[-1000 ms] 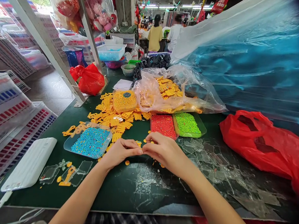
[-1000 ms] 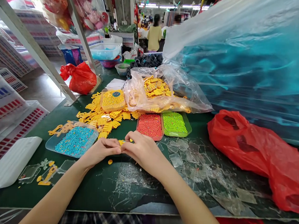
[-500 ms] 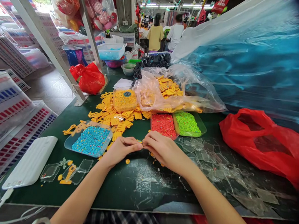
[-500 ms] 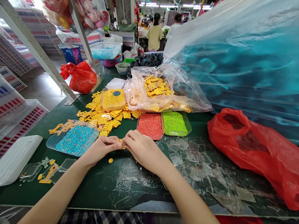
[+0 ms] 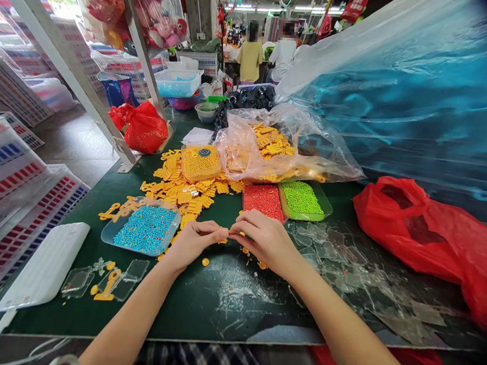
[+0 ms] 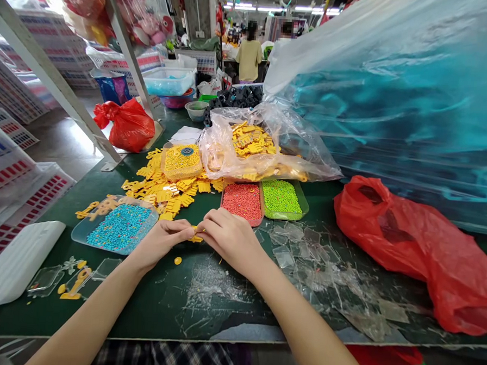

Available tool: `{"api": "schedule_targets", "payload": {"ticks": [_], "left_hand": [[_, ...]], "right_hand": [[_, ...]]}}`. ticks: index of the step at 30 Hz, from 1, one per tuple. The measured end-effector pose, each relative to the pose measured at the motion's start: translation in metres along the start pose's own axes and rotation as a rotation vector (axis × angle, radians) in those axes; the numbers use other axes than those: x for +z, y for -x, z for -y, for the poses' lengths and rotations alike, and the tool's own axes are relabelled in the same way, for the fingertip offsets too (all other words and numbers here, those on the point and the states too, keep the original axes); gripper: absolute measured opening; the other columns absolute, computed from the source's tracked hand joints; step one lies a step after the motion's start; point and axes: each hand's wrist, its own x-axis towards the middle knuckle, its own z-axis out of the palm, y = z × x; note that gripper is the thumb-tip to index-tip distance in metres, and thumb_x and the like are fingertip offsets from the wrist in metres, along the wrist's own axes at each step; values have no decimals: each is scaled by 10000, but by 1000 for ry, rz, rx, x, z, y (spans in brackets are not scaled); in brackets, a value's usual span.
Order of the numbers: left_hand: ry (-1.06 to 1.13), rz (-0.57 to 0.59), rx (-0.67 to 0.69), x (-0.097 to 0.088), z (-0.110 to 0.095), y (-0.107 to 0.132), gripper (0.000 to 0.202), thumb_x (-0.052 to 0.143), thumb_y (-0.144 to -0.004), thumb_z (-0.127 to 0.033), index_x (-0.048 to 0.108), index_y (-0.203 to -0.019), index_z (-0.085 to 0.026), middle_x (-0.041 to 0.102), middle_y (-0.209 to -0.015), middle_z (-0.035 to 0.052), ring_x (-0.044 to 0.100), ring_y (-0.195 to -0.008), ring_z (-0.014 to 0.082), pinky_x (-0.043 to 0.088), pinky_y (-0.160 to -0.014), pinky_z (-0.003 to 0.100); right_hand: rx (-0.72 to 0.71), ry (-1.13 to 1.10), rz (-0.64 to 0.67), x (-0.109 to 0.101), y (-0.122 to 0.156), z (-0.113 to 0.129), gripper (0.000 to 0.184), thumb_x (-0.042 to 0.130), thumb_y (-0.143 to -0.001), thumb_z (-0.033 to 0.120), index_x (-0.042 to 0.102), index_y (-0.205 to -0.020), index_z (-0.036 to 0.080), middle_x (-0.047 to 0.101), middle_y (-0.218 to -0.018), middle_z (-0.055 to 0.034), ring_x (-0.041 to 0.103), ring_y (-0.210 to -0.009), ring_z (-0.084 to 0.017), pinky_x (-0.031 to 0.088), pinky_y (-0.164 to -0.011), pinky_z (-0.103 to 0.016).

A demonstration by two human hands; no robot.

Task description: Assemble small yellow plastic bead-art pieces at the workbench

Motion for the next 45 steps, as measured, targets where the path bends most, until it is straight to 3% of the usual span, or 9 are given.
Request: {"api": "schedule_targets", "payload": {"ticks": [6, 21, 28, 35, 40, 45], "left_hand": [[-9, -21, 6, 1, 1, 0, 318, 723, -703, -474, 707, -596, -175, 628, -672, 9, 525, -662, 133, 439, -652, 266], [3, -41, -8, 4, 3, -2, 317, 766, -661, -495, 754, -637, -180, 635, -667, 11, 514, -652, 128, 429, -640, 257], [-41, -70, 26, 2, 2, -2, 303, 729, -703, -492, 776, -693, -193, 657, -682, 16, 540, -649, 139, 463, -638, 269], [-379, -206, 162, -5, 8, -7, 216, 675, -801, -404, 783, -784, -217, 710, -789, 29, 614, -714, 164, 464, -659, 277], [-748, -104, 279, -5, 15, -12, 193, 616, -886, -336, 779, -861, -235, 725, -844, 32, 640, -798, 181, 452, -760, 316], [-929, -77, 301, -5, 22, -15, 249, 564, -930, -373, 772, -898, -239, 717, -852, 31, 622, -813, 189, 420, -770, 339]], "right_hand": [[23, -7, -9, 1, 1, 1, 287, 405, -1009, 311, 635, -899, 178, 641, -856, -39, 559, -788, -139, 407, -615, -235], [61, -16, 217, -4, -2, 5, 191, 400, -986, 159, 590, -988, 138, 590, -948, -77, 526, -848, -159, 425, -659, -249], [84, 31, 220, -8, -4, 5, 168, 411, -992, 195, 570, -951, 157, 588, -921, -59, 533, -833, -156, 414, -652, -246], [150, 313, 409, -3, 3, 2, 44, 559, -906, 131, 595, -902, 156, 637, -888, -61, 572, -808, -190, 353, -558, -282], [184, 302, 444, -6, 4, 3, 47, 583, -900, 162, 603, -858, 168, 658, -853, -46, 590, -793, -180, 341, -561, -282], [212, 281, 444, -9, 3, 4, 90, 568, -918, 206, 610, -848, 167, 665, -831, -46, 595, -781, -178, 320, -556, -280]]}}
